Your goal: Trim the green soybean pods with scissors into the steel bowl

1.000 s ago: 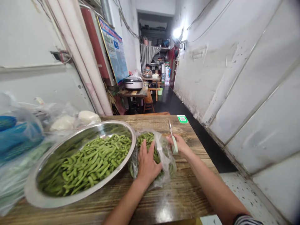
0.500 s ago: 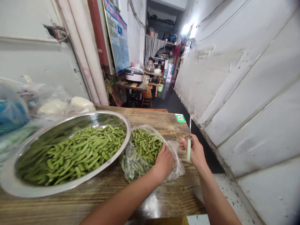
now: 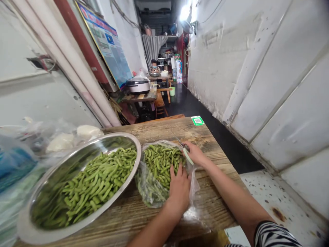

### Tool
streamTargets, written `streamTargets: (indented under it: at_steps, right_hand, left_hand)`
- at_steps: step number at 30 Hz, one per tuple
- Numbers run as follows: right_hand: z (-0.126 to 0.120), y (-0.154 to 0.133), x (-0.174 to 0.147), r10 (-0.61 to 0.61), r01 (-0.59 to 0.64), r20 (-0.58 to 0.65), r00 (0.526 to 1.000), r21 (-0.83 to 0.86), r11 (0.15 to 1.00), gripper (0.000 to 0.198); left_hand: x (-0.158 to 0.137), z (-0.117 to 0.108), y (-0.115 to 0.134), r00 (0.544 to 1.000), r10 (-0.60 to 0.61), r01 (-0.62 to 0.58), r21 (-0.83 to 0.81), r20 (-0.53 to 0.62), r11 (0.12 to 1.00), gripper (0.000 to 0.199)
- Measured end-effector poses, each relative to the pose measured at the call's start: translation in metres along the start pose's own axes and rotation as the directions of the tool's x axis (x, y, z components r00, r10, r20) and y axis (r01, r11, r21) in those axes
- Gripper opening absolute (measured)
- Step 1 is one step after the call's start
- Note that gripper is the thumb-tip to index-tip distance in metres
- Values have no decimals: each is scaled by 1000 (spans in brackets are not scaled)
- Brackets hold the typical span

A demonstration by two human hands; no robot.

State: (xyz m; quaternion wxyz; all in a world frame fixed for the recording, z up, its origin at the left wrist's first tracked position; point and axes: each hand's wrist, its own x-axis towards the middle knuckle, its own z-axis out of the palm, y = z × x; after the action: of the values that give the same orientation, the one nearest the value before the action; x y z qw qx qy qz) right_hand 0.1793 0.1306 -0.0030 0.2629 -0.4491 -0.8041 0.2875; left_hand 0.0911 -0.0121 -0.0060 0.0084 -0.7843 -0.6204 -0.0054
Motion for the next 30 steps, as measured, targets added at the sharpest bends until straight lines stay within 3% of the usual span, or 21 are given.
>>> streamTargets:
  at_steps: [4,10,15,18,20,23,26,30]
  right_hand:
    - [7,2,-8,-25,25,3,1000,9,1000,33]
    - [23,5,-14,-67,68,-26,997,23,997,32]
    - [26,6,-11,-36,40,-81,996,54,998,37]
    - [16,-6,-13,-47,53,-111,993,52,997,40]
    - [6,-20,-20,-72,78,-129,989,43,996,41]
    - [-7,-40,-42,-109,116,-141,984,42,992,39]
    - [-13,-48,-73,-74,80,-48,996,154,985,36]
    - [-10,-46,-101,-19,18,6,1000,115,993,37]
  left_hand:
    - [-23,2,-3,1000,17,-17,-24,-12,1000,38]
    - [-50,7,-24,972,-23,4,-81,-235,997,38]
    - [-55,-8,-45,957,75,-171,-336,-280,926,47]
    - [-52,-32,-54,960,-122,-78,-661,-251,746,54]
    - [-47,-46,-59,942,-305,41,-850,-143,526,60]
    - [-38,-54,-68,887,-462,134,-966,18,221,64]
    - [-32,-53,-75,847,-525,116,-993,89,20,56]
    - [-32,-56,-77,875,-480,14,-995,62,-104,60]
